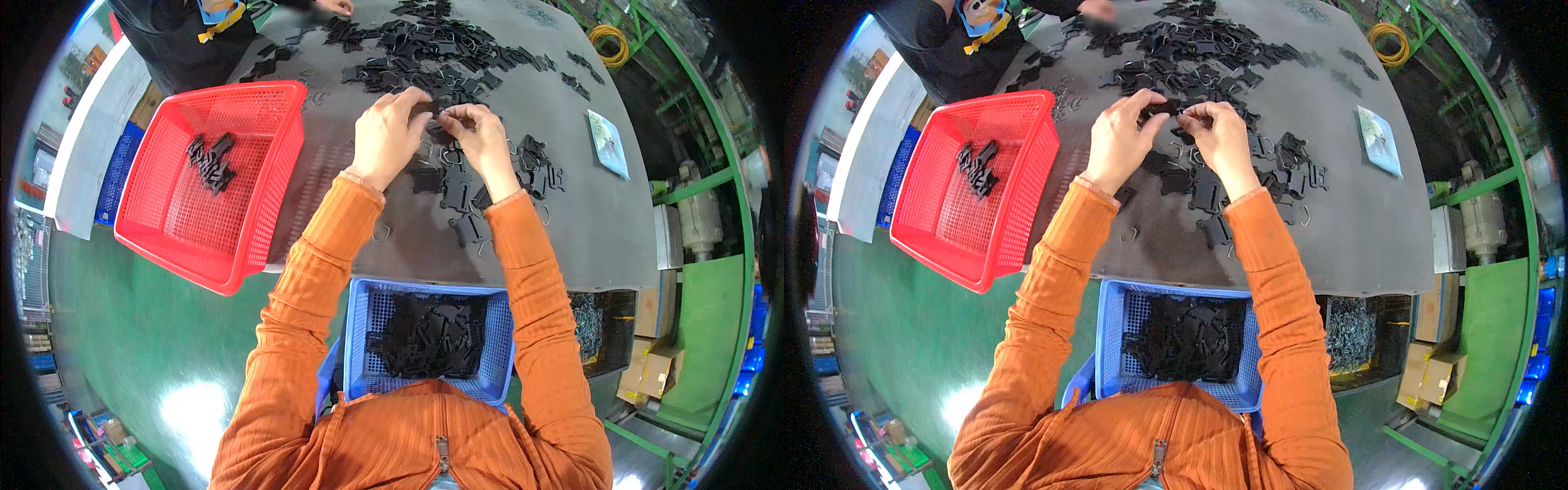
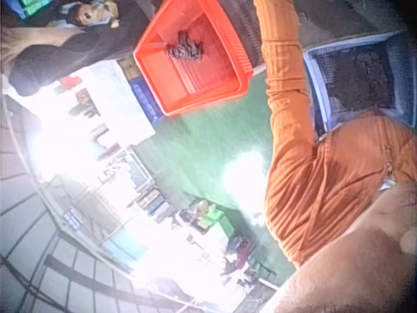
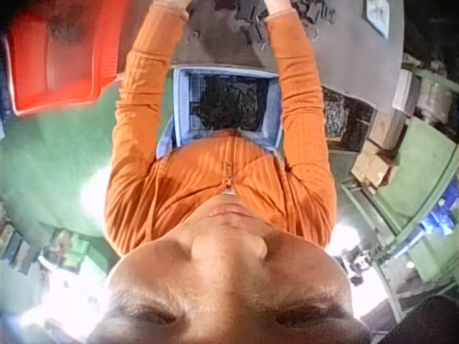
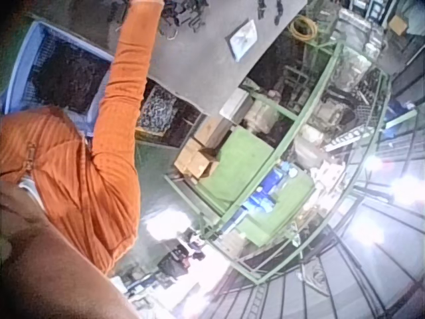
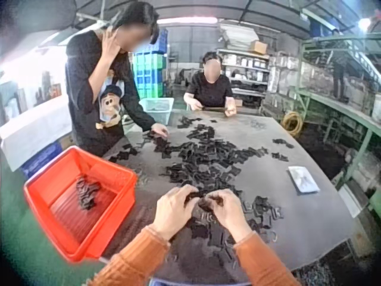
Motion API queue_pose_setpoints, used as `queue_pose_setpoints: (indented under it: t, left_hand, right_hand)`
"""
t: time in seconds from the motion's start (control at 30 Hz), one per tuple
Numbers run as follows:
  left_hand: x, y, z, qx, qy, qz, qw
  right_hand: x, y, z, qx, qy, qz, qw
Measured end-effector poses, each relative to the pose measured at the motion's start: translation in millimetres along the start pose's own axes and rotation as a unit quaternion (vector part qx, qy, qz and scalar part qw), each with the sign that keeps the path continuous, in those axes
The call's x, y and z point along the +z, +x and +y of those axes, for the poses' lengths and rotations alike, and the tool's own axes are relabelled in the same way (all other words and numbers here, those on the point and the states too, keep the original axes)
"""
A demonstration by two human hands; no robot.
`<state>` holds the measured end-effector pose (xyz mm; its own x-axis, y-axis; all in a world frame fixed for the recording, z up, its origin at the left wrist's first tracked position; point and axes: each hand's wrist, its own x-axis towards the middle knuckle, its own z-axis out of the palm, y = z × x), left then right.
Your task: The person sorts black plastic components and metal clips from a large pile on a table into smaller bins.
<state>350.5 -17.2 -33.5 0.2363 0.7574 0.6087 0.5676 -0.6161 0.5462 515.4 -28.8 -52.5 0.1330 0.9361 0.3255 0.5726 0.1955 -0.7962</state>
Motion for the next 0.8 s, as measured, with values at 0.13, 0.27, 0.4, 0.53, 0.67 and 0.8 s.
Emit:
queue_pose_setpoints:
  t: [0.13,0.27,0.4,0.53,0.67,0.8]
  left_hand:
    - [-4,10,3,-0.044,-0.106,-0.001,0.993]
    - [1,14,6,-0.012,-0.095,0.02,0.995]
    - [8,17,8,0.074,-0.075,0.066,0.992]
    - [7,18,13,0.015,-0.12,0.059,0.991]
    - [5,25,4,-0.128,-0.256,-0.007,0.958]
    - [9,26,-14,-0.193,-0.291,-0.03,0.937]
  right_hand:
    - [3,-10,-18,-0.112,-0.11,0.119,0.98]
    - [5,-10,-19,-0.169,-0.174,0.187,0.952]
    - [1,-8,-15,-0.063,-0.048,0.155,0.985]
    - [0,-8,-13,-0.133,-0.063,0.201,0.968]
    - [-2,-9,-17,-0.253,-0.107,0.252,0.928]
    - [-3,-12,-18,-0.179,-0.031,0.194,0.964]
